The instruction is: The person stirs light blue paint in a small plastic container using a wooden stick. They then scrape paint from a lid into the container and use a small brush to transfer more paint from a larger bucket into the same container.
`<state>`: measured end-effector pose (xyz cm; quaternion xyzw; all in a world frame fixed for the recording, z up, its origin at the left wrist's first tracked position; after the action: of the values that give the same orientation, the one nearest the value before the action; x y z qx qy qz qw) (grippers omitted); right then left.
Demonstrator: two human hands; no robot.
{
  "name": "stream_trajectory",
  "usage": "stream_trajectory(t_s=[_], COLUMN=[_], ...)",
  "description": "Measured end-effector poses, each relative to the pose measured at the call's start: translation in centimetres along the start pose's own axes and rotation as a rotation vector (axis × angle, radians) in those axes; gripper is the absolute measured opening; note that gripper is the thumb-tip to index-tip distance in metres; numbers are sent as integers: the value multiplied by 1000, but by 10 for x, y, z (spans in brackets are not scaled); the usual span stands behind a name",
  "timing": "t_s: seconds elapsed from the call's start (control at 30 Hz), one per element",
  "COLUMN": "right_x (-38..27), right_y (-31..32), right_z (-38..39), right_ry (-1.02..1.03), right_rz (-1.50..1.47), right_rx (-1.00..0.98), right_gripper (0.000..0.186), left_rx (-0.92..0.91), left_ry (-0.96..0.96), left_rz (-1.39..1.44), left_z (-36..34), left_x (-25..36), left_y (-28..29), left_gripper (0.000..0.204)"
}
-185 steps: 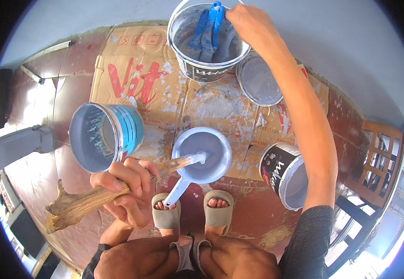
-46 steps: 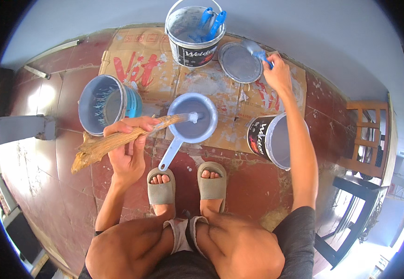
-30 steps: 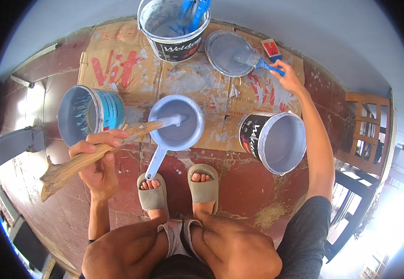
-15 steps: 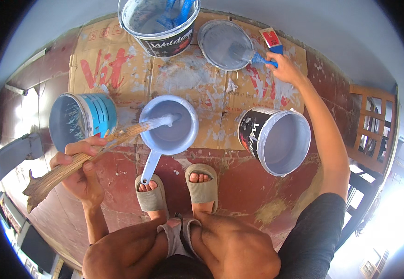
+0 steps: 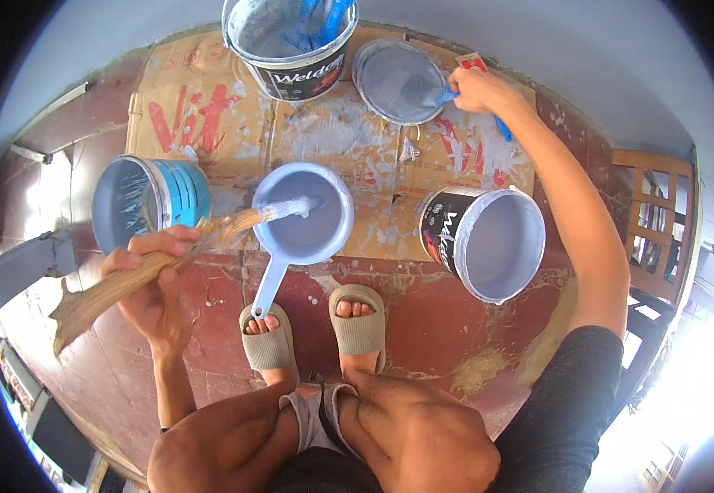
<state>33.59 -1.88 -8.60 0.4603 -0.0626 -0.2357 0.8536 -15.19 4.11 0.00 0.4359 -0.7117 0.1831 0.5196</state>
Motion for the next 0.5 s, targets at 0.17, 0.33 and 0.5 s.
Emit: stream_trajectory(t_s=[0.17,0.33,0.5], right_x=[-13,-22,-3], right_y=[37,58,38], right_z=[32,56,60], right_ry=[45,-92,-43], right_rz=[-78,-138,-130], right_rx=[162,155,239], right_gripper=[24,28,34], left_rx=[-18,-23,-50], left_ry=[-19,-20,-14], left_rz=[42,68,69], left_z=[-2,-1,-1], left_x=[-1,-1,1], left_y=[-2,-1,-2], left_gripper=[29,32,31])
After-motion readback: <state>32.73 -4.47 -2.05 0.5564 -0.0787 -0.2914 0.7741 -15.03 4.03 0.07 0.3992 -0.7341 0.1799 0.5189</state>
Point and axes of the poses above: each hand's wrist, its own z-axis away from the middle knuckle, its own y-axis out of the back of the hand, x = y × z, the point moved 1 cm from there along -z, towards the middle knuckle, and after that the axes turned 7 degrees about -z, right-handed, at the moved point
